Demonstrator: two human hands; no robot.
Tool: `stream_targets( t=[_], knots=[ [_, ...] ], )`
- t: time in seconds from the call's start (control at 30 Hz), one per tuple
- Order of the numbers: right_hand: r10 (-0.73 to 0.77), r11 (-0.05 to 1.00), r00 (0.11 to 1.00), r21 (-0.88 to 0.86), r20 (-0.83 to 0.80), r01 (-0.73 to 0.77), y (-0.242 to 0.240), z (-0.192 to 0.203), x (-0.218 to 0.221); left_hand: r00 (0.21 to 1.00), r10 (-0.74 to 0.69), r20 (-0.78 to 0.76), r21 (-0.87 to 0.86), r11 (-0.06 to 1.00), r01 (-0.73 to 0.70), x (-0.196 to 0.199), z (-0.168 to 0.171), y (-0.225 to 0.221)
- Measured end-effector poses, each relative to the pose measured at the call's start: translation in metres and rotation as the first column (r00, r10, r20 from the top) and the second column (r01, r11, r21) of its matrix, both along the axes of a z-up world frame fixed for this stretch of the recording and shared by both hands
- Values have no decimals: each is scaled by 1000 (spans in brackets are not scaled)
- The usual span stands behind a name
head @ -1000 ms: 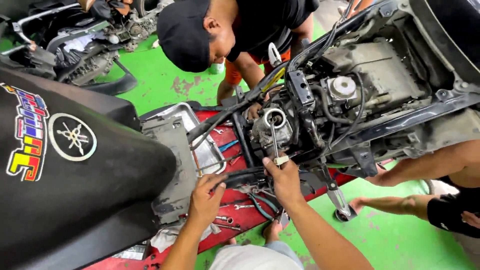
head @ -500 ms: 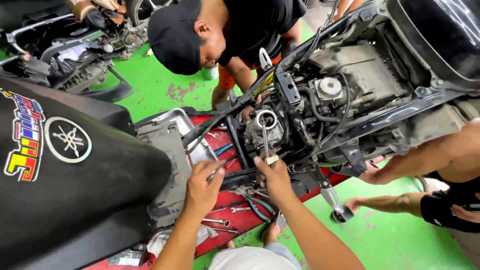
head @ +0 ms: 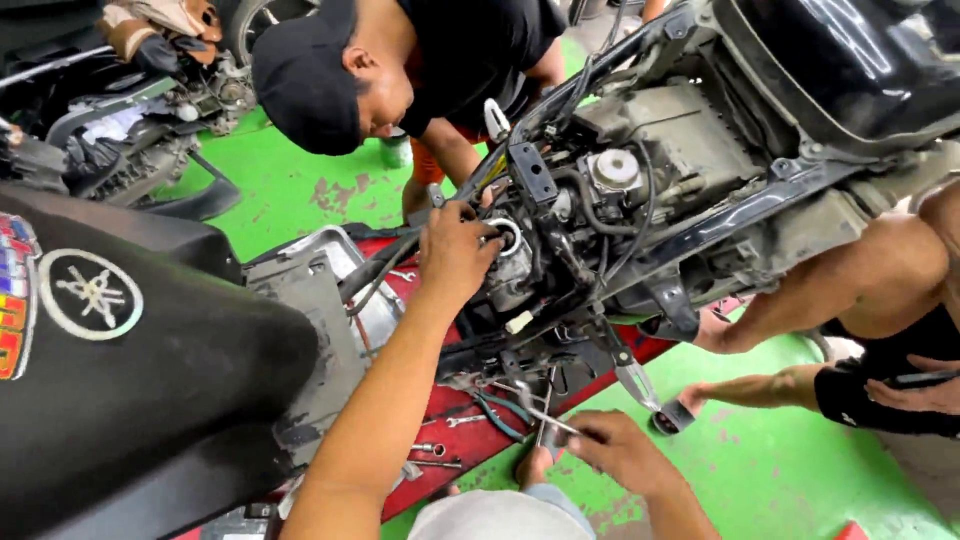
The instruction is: The person is using a wrench to work on the engine components of a disassembled motorcycle, securing or loosening mechanical parts.
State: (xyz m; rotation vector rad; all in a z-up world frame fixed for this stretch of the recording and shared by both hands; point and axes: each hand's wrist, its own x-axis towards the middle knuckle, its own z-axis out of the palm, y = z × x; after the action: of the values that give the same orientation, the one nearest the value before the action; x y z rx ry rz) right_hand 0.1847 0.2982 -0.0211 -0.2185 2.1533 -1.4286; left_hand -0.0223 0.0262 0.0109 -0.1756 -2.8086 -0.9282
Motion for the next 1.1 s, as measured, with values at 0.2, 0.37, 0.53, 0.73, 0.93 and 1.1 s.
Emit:
stream_targets(
  t=[0.2, 0.37, 0.53, 0.73, 0.93, 1.1],
  knots=[
    [-360, 924, 689, -140, -629, 355, 49, -28, 18, 990, 45, 135, -37, 999, -40, -5, 24, 12],
    [-233, 917, 700, 87, -675, 389, 52, -52, 2, 991, 39, 132, -52, 998, -32, -4, 26, 16],
    [-271, 908, 765, 109, -584, 404, 56, -73, -5, 993, 21, 119, -48, 999, -16, -5, 29, 15],
    [-367, 904, 738, -30, -566, 427, 54, -72, -5, 996, 4, 84, -90, 996, 4, -8, 19, 16],
    [-315, 910, 708, 12, -632, 415, 52, -76, -4, 1000, -13, 27, -132, 991, 16, -10, 13, 17],
    [-327, 906, 715, 10, -618, 423, 55, -79, -6, 997, -28, -71, -107, 994, 21, -13, 6, 19]
  ],
)
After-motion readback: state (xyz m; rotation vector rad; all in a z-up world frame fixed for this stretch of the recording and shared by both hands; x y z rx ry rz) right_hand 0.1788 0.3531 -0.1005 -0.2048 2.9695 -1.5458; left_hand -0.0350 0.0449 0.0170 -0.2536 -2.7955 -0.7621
